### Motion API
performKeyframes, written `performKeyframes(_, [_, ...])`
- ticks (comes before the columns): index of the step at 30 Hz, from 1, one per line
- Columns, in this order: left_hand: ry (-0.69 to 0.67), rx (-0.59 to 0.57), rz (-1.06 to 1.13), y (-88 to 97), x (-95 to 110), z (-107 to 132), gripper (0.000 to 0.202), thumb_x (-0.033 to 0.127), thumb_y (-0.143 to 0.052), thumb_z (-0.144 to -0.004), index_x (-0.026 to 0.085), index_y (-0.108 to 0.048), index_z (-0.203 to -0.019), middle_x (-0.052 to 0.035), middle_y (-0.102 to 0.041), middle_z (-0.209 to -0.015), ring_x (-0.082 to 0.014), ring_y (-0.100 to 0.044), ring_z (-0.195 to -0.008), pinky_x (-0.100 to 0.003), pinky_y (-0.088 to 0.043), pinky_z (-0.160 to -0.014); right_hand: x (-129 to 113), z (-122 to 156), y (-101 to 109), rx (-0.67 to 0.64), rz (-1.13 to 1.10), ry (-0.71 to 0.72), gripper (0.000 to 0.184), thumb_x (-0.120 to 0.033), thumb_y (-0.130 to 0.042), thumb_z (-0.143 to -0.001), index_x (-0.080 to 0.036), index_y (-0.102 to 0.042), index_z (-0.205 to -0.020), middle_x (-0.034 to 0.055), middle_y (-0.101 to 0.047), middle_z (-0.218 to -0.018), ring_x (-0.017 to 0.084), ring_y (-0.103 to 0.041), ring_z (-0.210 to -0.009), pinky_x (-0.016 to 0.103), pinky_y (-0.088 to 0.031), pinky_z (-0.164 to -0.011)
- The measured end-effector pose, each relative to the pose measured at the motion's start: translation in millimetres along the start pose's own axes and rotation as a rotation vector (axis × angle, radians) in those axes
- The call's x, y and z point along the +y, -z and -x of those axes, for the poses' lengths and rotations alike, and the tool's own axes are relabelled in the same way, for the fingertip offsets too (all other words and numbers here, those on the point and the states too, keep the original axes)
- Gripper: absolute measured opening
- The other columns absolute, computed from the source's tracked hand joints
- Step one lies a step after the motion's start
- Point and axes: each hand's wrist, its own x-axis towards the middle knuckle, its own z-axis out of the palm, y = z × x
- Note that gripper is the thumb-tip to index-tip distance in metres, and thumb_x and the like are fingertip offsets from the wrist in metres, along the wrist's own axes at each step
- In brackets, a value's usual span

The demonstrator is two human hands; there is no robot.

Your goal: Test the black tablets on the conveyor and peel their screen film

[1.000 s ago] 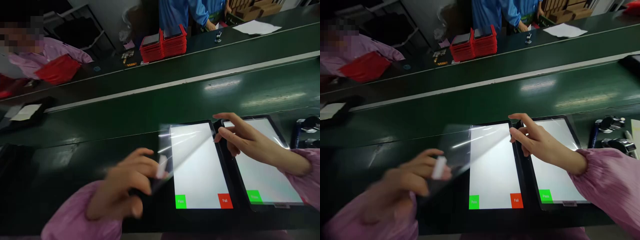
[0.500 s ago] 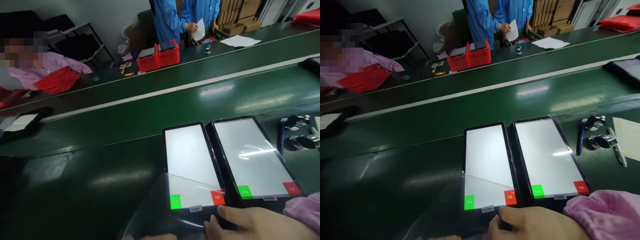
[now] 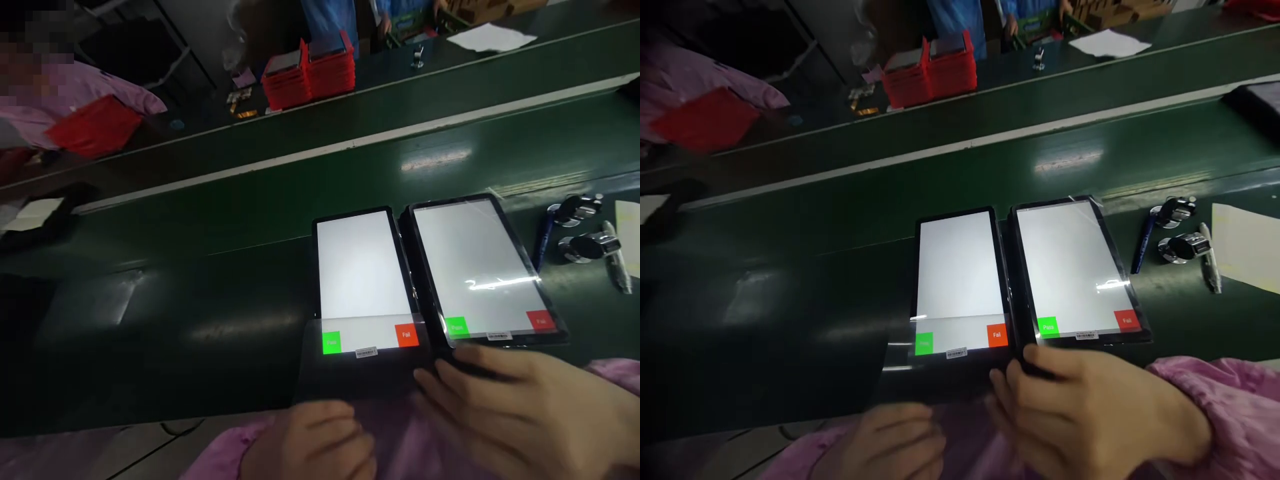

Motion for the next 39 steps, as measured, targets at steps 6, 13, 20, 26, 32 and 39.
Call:
performKeyframes(6, [0.034, -0.029, -0.021, 3.6, -110, -120, 0.035, 0.044, -0.049, -0.107, 0.019, -0.073, -0.106, -0.0073, -0.080, -0.102, -0.0202, -0.075, -0.100, -0.037, -0.061, -0.097, 111, -29, -31, -0.092, 0.083, -0.287, 0.038, -0.037, -0.051, -0.108, -0.018, -0.065, -0.138, 0.0139, -0.074, -0.127, 0.031, -0.068, -0.113, 0.055, -0.051, -0.098])
performKeyframes(13, [0.308, 0.101, -0.183, 36.0, -135, -103, 0.040, 0.045, -0.041, -0.108, 0.019, -0.070, -0.118, -0.0099, -0.077, -0.116, -0.0231, -0.074, -0.110, -0.037, -0.062, -0.097, 155, 27, -34, -0.067, -0.008, -0.647, 0.053, -0.061, -0.039, -0.107, -0.029, -0.069, -0.136, 0.0134, -0.060, -0.150, 0.041, -0.059, -0.133, 0.066, -0.051, -0.104])
performKeyframes(20, [0.189, 0.065, -0.231, 34.8, -68, -25, 0.021, 0.033, -0.054, -0.106, 0.026, -0.068, -0.119, -0.0016, -0.078, -0.110, -0.0134, -0.076, -0.102, -0.021, -0.059, -0.097, 141, 95, -43, 0.181, 0.029, -0.785, 0.055, -0.056, -0.034, -0.109, -0.021, -0.070, -0.131, 0.0152, -0.074, -0.128, 0.035, -0.074, -0.111, 0.053, -0.063, -0.090])
performKeyframes(26, [0.096, -0.020, -0.350, 24.8, -49, -7, 0.029, 0.022, -0.051, -0.105, 0.023, -0.064, -0.131, -0.0060, -0.075, -0.121, -0.0171, -0.069, -0.120, -0.033, -0.047, -0.118, 56, 49, -24, 0.221, 0.206, -0.425, 0.030, -0.035, -0.045, -0.110, -0.024, -0.069, -0.124, 0.0074, -0.076, -0.124, 0.028, -0.070, -0.115, 0.047, -0.052, -0.095])
performKeyframes(32, [0.211, -0.011, -0.468, 25.8, -44, 4, 0.042, 0.028, -0.050, -0.106, 0.025, -0.056, -0.147, -0.0080, -0.054, -0.153, -0.0216, -0.051, -0.144, -0.037, -0.031, -0.128, 8, 45, -11, 0.167, 0.120, -0.413, 0.028, -0.034, -0.046, -0.111, -0.022, -0.071, -0.107, 0.0102, -0.074, -0.126, 0.028, -0.066, -0.116, 0.049, -0.048, -0.099])
performKeyframes(39, [0.282, 0.032, -0.388, 25.1, -67, -16, 0.040, 0.037, -0.049, -0.107, 0.031, -0.054, -0.146, -0.0057, -0.063, -0.141, -0.0237, -0.065, -0.125, -0.040, -0.055, -0.108, 25, 61, -17, 0.176, 0.106, -0.571, 0.020, -0.025, -0.051, -0.108, -0.020, -0.069, -0.112, 0.0136, -0.071, -0.125, 0.030, -0.066, -0.113, 0.047, -0.053, -0.088])
